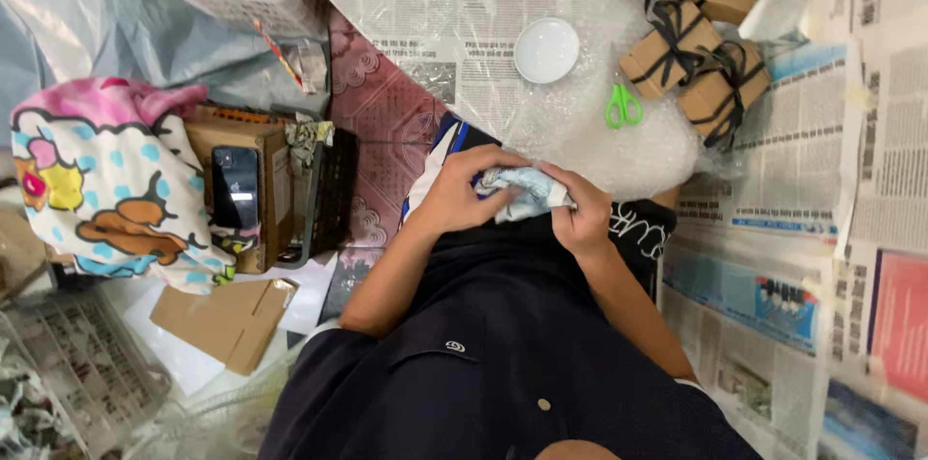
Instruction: The person wraps small ceramic bowls and cups in newspaper and bubble wrap. They fold the paper around each item, place it on bubble wrap, and secure it with tape. The wrapped items are set aside on the floor.
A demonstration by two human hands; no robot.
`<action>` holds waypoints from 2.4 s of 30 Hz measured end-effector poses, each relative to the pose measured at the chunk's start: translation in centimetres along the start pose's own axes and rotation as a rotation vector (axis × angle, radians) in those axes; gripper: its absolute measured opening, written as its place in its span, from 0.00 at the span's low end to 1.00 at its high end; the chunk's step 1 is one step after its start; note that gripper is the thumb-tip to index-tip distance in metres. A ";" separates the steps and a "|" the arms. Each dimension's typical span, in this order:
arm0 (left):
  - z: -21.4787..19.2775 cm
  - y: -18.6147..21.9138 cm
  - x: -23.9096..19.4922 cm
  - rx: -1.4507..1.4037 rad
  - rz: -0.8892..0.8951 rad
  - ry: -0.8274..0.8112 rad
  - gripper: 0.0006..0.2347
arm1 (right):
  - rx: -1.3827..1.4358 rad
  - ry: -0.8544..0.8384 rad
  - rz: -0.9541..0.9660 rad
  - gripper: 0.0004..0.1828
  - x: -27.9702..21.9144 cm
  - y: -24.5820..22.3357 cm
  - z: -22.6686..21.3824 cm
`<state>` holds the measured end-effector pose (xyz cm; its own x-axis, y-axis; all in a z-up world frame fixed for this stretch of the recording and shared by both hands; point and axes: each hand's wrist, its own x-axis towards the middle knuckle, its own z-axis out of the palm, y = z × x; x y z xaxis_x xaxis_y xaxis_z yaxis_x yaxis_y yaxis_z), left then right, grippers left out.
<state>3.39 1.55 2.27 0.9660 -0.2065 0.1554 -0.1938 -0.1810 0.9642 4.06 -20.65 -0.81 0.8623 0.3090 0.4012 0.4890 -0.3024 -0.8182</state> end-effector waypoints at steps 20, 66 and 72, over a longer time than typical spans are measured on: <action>-24.3 -6.5 2.6 0.802 0.457 1.043 0.19 | 0.305 -0.306 -0.014 0.34 11.4 1.9 6.8; -2.5 -9.0 14.0 0.380 -0.171 0.345 0.16 | -0.510 -0.218 -0.455 0.11 18.4 8.4 -3.6; -0.4 -9.5 14.9 0.109 -0.168 0.177 0.20 | -0.473 -0.195 -0.372 0.10 22.8 9.8 -5.9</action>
<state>19.73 0.56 -4.50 0.9992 0.0047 0.0394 -0.0361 -0.3031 0.9523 29.31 -21.83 2.77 0.6054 0.6152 0.5050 0.7951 -0.4952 -0.3501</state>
